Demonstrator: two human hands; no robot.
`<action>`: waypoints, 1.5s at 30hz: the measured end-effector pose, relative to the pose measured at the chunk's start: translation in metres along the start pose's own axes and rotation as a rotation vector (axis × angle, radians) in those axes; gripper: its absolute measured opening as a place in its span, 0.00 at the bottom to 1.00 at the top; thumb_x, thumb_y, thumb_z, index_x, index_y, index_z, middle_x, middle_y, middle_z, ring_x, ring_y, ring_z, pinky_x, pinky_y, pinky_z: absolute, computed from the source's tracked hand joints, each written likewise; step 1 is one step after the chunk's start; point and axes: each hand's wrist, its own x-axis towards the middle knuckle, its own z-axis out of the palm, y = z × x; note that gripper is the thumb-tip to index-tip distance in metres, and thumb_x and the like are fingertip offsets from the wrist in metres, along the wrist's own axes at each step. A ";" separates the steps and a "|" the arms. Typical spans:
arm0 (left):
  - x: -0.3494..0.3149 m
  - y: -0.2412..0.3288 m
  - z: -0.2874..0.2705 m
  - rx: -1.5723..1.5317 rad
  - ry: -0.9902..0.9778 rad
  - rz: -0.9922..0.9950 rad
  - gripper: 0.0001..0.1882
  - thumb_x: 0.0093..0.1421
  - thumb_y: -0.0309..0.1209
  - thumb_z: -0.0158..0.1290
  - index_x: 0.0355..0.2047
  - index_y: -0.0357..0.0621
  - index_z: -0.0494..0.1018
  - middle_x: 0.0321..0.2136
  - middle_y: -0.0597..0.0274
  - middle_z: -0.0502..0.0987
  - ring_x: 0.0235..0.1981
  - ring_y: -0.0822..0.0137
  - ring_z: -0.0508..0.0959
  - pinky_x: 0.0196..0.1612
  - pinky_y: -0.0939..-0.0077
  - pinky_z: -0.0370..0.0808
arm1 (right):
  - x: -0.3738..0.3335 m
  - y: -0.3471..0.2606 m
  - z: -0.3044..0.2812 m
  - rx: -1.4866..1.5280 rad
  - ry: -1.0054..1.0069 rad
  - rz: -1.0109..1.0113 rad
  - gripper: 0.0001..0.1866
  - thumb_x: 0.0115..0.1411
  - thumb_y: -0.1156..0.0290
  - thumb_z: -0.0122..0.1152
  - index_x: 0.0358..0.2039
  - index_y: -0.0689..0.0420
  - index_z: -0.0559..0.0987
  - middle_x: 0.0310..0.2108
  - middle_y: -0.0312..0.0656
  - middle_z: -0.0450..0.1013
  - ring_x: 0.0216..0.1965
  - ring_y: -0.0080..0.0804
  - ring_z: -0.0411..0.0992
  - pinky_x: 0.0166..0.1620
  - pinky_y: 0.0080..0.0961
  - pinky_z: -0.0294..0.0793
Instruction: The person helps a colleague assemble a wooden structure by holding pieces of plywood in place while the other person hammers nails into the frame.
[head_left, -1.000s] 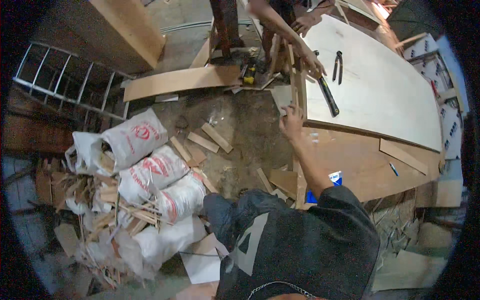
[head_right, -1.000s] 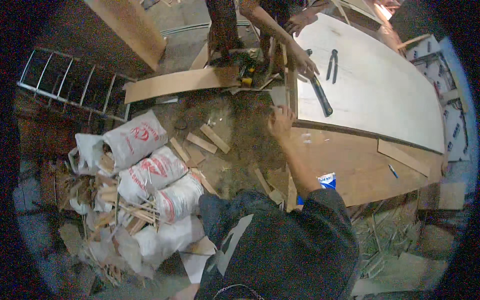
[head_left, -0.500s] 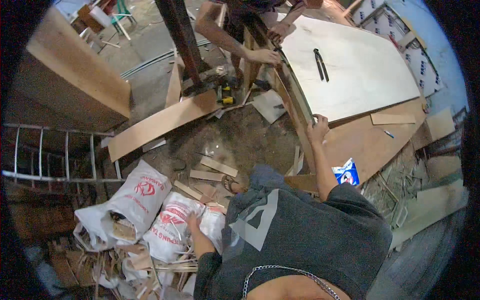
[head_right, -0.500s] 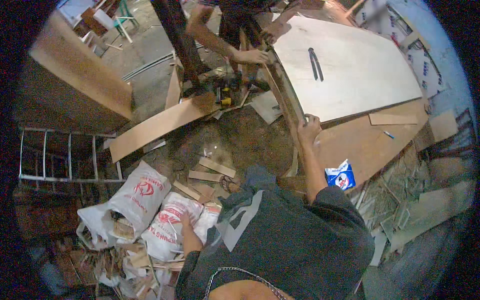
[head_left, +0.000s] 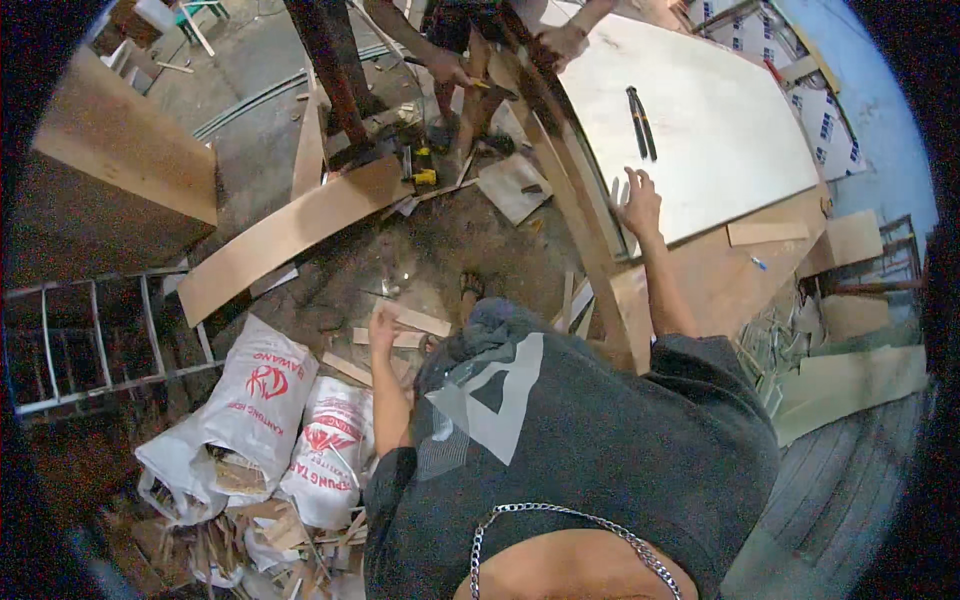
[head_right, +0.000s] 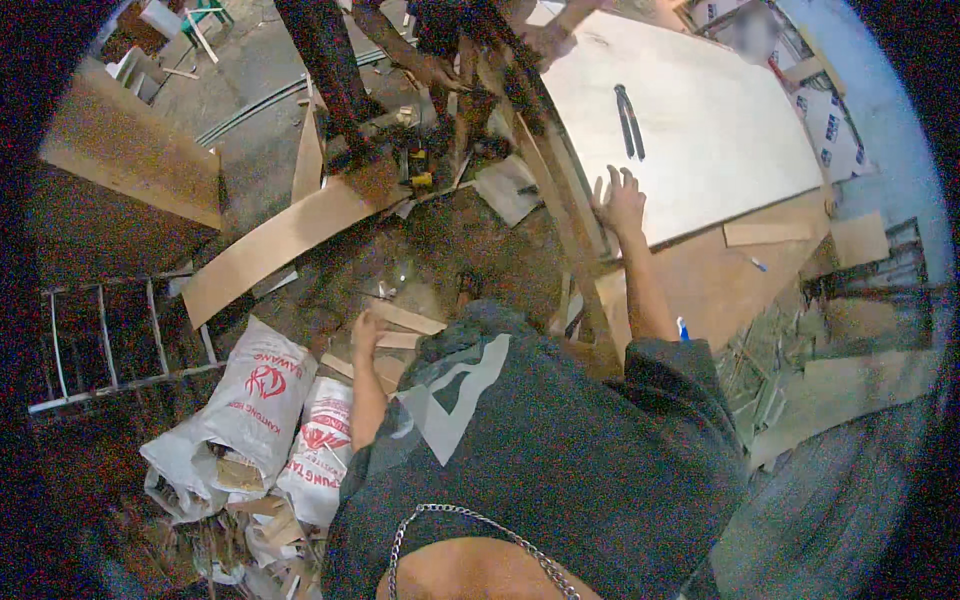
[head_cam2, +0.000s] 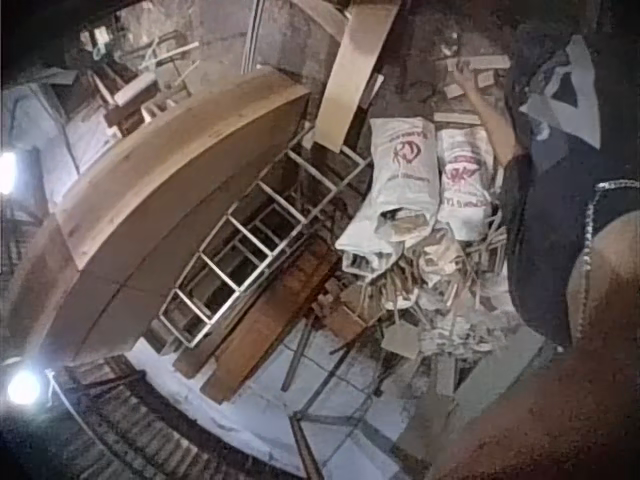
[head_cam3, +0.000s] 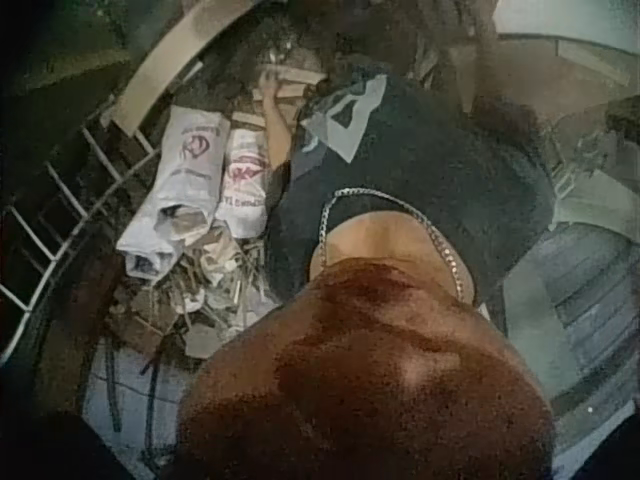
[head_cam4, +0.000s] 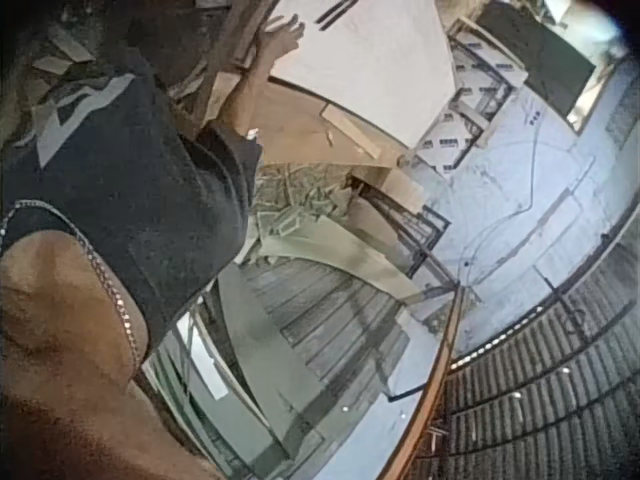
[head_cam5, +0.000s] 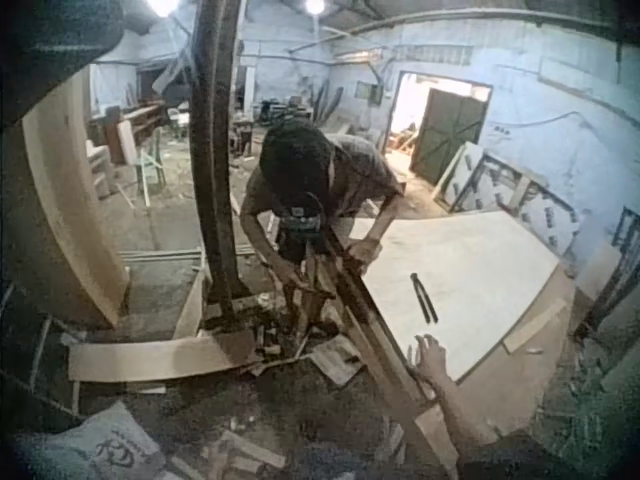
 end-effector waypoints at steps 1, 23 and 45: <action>0.001 -0.028 -0.026 -0.097 0.062 0.031 0.15 0.57 0.33 0.51 0.43 0.39 0.68 0.32 0.58 0.74 0.27 0.69 0.74 0.24 0.76 0.73 | 0.013 0.002 0.002 -0.009 -0.066 -0.017 0.37 0.41 0.62 0.65 0.54 0.55 0.64 0.51 0.53 0.62 0.51 0.49 0.62 0.47 0.43 0.67; 0.060 -0.068 -0.093 -0.364 0.040 -0.025 0.13 0.60 0.41 0.48 0.36 0.44 0.69 0.26 0.65 0.74 0.19 0.74 0.71 0.17 0.83 0.66 | 0.048 0.011 0.013 0.163 -0.375 -0.111 0.50 0.35 0.78 0.64 0.61 0.51 0.51 0.60 0.54 0.48 0.61 0.54 0.49 0.54 0.59 0.57; 0.001 -0.027 -0.060 0.541 0.216 0.104 0.15 0.58 0.38 0.49 0.34 0.37 0.71 0.25 0.56 0.74 0.23 0.64 0.72 0.27 0.69 0.70 | 0.057 0.012 -0.013 0.164 -0.399 -0.140 0.46 0.35 0.79 0.59 0.59 0.60 0.54 0.59 0.57 0.52 0.61 0.50 0.50 0.61 0.34 0.53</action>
